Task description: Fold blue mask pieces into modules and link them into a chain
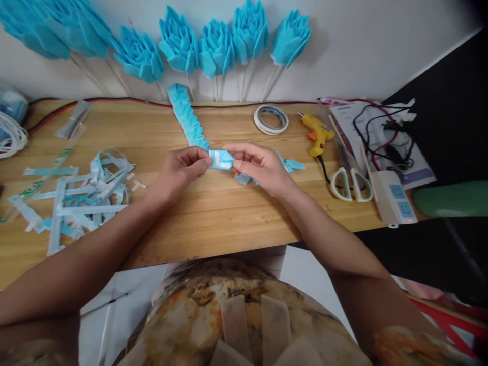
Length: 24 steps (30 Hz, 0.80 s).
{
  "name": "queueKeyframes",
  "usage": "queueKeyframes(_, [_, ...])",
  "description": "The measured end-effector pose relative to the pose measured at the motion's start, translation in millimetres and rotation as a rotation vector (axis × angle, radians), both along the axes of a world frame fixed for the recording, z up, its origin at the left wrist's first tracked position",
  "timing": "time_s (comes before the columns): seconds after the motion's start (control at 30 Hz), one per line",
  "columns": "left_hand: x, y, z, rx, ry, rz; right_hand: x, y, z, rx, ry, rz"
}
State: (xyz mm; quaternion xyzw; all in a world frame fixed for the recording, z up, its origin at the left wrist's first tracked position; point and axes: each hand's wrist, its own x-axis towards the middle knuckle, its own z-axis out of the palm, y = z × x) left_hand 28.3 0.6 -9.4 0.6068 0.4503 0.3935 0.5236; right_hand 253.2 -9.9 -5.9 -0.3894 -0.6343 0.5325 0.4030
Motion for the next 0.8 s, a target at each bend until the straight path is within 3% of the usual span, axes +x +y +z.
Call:
queueKeyframes(0.27, [1, 1, 1.4, -0.022, -0.032, -0.013, 2, 3, -6.6, 0.014, -0.014, -0.028])
queueKeyframes(0.53, [2, -3, 4.3, 0.015, 0.022, -0.041, 0, -1, -1.5, -0.031, -0.011, -0.034])
queueKeyframes(0.8, [8, -13, 3.7, 0.072, 0.109, -0.141, -9, -2, -12.7, 0.094, -0.051, -0.063])
